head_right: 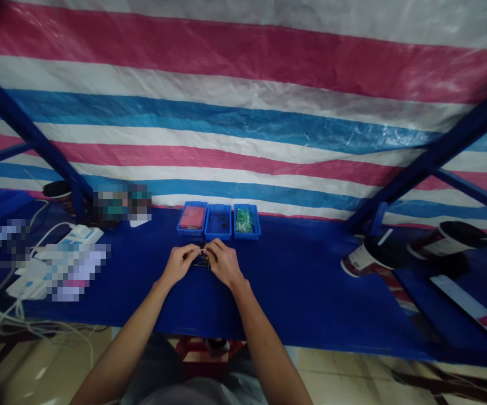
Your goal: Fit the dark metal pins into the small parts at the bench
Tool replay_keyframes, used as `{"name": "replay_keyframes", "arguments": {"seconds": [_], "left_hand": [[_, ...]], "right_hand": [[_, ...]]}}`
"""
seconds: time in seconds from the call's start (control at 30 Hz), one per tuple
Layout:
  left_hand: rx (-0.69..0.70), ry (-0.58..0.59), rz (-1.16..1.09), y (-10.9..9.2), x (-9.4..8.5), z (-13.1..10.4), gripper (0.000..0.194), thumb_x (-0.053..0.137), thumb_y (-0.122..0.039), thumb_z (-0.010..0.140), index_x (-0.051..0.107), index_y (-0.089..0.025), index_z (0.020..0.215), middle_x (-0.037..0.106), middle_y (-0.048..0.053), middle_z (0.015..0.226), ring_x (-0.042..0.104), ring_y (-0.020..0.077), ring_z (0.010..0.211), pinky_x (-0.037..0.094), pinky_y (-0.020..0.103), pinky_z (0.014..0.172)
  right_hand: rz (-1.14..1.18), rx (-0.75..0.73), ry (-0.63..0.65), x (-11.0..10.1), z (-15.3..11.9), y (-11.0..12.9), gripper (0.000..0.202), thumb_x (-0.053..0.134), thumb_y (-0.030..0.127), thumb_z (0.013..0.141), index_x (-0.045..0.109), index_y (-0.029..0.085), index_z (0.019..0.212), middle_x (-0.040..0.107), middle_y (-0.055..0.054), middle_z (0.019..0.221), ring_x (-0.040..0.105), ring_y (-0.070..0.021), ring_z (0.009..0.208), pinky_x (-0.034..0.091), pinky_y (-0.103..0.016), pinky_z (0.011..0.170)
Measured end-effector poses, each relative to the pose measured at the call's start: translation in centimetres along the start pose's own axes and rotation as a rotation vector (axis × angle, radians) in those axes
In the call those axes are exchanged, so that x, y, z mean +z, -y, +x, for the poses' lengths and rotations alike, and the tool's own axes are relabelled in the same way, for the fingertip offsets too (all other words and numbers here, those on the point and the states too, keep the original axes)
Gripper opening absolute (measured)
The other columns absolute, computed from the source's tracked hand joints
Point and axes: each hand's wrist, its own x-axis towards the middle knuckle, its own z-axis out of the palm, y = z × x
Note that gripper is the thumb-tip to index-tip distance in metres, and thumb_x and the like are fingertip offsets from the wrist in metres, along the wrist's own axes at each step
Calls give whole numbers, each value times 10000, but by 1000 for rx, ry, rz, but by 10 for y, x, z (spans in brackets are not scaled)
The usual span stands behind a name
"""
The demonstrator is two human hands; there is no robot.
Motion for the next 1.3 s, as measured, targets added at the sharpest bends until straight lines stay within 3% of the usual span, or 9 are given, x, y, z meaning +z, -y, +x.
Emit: {"name": "replay_keyframes", "arguments": {"seconds": [0.37,0.63,0.87,1.3], "left_hand": [[-12,-8,10,-1,1,0,375,519,-425,952,733,-131,860,489,-32,569,377,94,533,308,209,561],[-8,4,11,0,0,0,363,522,-414,953,727,-132,853,531,-27,589,406,92,530,319,210,568],[-15,-9,-2,2,1,0,388,512,-443,956,715,-132,846,530,-26,600,393,92,530,317,213,572],[-17,-10,-7,-4,0,1,365,521,-417,952,725,-131,852,549,-23,597,404,90,525,327,208,570]], "right_hand": [[15,8,-8,3,-1,-5,190,459,241,1015,647,232,986,651,-48,965,641,-164,855,475,-263,793],[-41,31,24,0,0,-4,222,439,260,1023,634,219,925,634,-38,906,618,-150,774,443,-247,730],[14,35,-2,-2,0,1,140,510,269,989,627,216,1043,639,-35,918,610,-147,759,438,-240,683],[-19,27,32,0,1,-4,225,451,258,1017,669,224,976,658,-50,950,644,-157,813,469,-246,762]]}}
